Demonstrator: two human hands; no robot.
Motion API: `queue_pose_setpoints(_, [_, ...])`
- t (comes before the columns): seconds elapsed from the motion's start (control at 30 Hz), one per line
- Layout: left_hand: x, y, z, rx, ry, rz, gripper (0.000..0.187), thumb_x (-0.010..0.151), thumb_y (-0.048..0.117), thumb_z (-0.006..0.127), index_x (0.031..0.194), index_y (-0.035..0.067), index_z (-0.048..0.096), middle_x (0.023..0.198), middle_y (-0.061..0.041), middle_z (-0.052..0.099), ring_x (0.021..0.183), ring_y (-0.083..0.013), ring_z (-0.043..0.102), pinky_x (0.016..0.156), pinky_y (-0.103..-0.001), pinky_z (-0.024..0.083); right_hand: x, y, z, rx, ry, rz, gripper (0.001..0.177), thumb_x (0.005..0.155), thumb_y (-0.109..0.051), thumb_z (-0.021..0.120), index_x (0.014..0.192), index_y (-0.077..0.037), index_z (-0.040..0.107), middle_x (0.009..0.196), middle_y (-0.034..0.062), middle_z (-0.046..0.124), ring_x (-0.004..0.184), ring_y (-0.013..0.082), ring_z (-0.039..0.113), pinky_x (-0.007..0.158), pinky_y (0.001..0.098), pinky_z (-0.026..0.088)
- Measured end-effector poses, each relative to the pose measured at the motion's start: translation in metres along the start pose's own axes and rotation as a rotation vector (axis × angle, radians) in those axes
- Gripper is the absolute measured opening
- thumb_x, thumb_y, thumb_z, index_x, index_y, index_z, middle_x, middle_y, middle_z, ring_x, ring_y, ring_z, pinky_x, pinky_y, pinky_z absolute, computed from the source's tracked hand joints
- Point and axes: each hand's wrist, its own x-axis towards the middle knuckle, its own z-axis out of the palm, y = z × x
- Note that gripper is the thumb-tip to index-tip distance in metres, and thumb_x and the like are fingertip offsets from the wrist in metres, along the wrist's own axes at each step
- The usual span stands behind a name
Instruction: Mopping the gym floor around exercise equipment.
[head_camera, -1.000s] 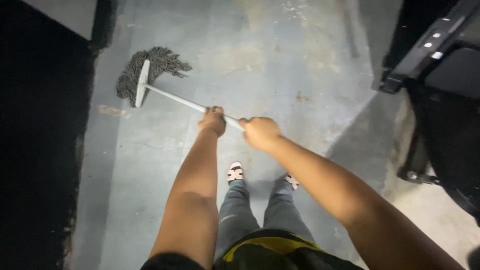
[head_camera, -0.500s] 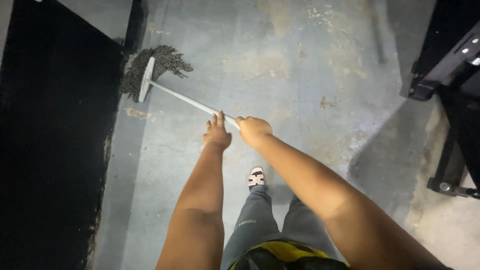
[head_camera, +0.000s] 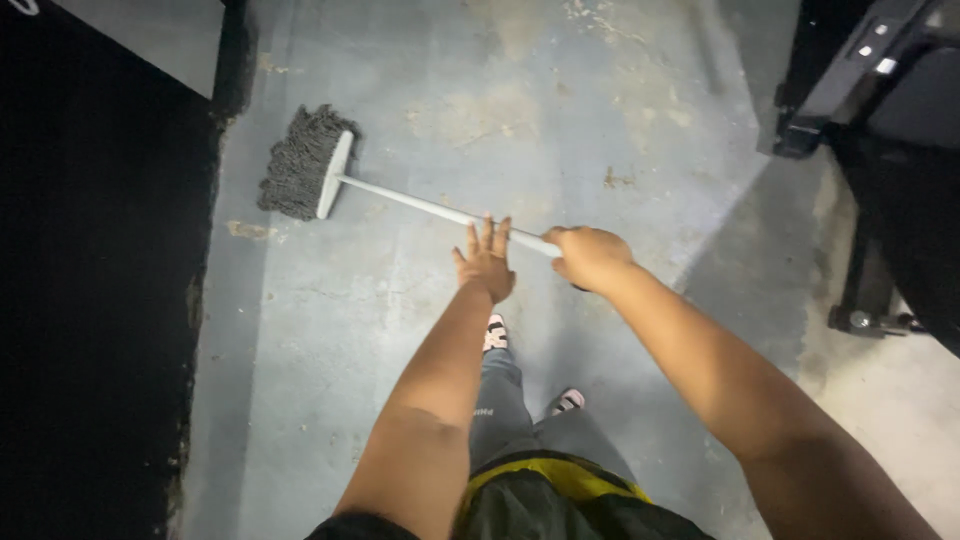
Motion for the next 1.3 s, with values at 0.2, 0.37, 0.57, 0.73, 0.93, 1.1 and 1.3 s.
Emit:
queue_pose_setpoints(0.2, [-0.033, 0.111, 0.067, 0.067, -0.085, 0.142, 0.099, 0.096, 0.036, 0.063, 0.163, 0.032, -0.009, 0.172, -0.001, -0.005, 0.158, -0.0348, -0.003, 0.122, -0.068, 0.011, -0.126, 0.097, 0.005, 0.049, -0.066, 0.135, 0.050, 0.086, -0.029, 0.074, 0.135, -0.030, 0.063, 0.115, 0.0096, 0.075, 0.107, 0.0318, 0.071, 0.093, 0.0461, 0.055])
queue_pose_setpoints(0.37, [-0.067, 0.202, 0.118, -0.120, 0.024, 0.317, 0.057, 0.097, 0.025, 0.062, 0.149, 0.033, 0.040, 0.172, 0.001, 0.021, 0.161, -0.0364, 0.007, 0.124, -0.069, 0.008, -0.244, 0.181, -0.006, 0.012, -0.090, 0.165, 0.052, 0.084, -0.036, 0.076, 0.135, -0.032, 0.064, 0.114, 0.0062, 0.076, 0.097, 0.0268, 0.073, 0.086, 0.0438, 0.056])
queue_pose_setpoints(0.57, [-0.117, 0.295, 0.145, -0.153, 0.010, 0.524, 0.042, 0.101, 0.021, 0.056, 0.141, 0.033, 0.053, 0.157, 0.002, 0.048, 0.160, -0.0336, 0.022, 0.127, -0.067, 0.009, -0.348, 0.240, -0.023, -0.077, -0.195, 0.413, 0.051, 0.087, -0.039, 0.073, 0.138, -0.036, 0.065, 0.088, 0.0045, 0.083, 0.071, 0.0196, 0.076, 0.073, 0.0369, 0.059])
queue_pose_setpoints(0.73, [-0.126, 0.317, 0.166, -0.220, -0.035, 0.528, 0.042, 0.099, 0.016, 0.049, 0.138, 0.032, 0.053, 0.148, -0.004, 0.051, 0.145, -0.0294, 0.038, 0.125, -0.062, 0.010, -0.374, 0.243, -0.008, -0.164, -0.213, 0.466, 0.051, 0.088, -0.043, 0.073, 0.138, -0.038, 0.065, 0.083, 0.0046, 0.079, 0.064, 0.0198, 0.076, 0.069, 0.0365, 0.061])
queue_pose_setpoints(0.93, [-0.116, 0.302, 0.178, -0.202, -0.061, 0.519, 0.042, 0.100, 0.009, 0.045, 0.136, 0.029, 0.056, 0.144, -0.005, 0.057, 0.139, -0.0282, 0.048, 0.119, -0.056, 0.030, -0.372, 0.239, 0.005, -0.353, -0.165, 0.358, 0.053, 0.088, -0.051, 0.069, 0.140, -0.042, 0.061, 0.081, 0.0015, 0.080, 0.065, 0.0166, 0.076, 0.070, 0.0334, 0.062])
queue_pose_setpoints(1.1, [-0.113, 0.270, 0.172, -0.189, -0.085, 0.480, 0.040, 0.098, 0.005, 0.046, 0.128, 0.027, 0.060, 0.139, -0.004, 0.061, 0.136, -0.0274, 0.053, 0.110, -0.050, 0.044, -0.352, 0.209, 0.012, -0.372, -0.164, 0.325, 0.053, 0.088, -0.050, 0.068, 0.140, -0.044, 0.060, 0.086, -0.0006, 0.081, 0.072, 0.0160, 0.076, 0.074, 0.0334, 0.063])
queue_pose_setpoints(1.3, [-0.102, 0.148, 0.172, -0.203, -0.079, 0.343, 0.040, 0.098, 0.011, 0.048, 0.131, 0.030, 0.058, 0.140, -0.003, 0.059, 0.138, -0.0267, 0.050, 0.107, -0.055, 0.044, -0.288, 0.117, 0.039, -0.212, -0.164, 0.226, 0.052, 0.088, -0.044, 0.071, 0.139, -0.041, 0.062, 0.094, 0.0012, 0.080, 0.074, 0.0213, 0.078, 0.076, 0.0376, 0.062])
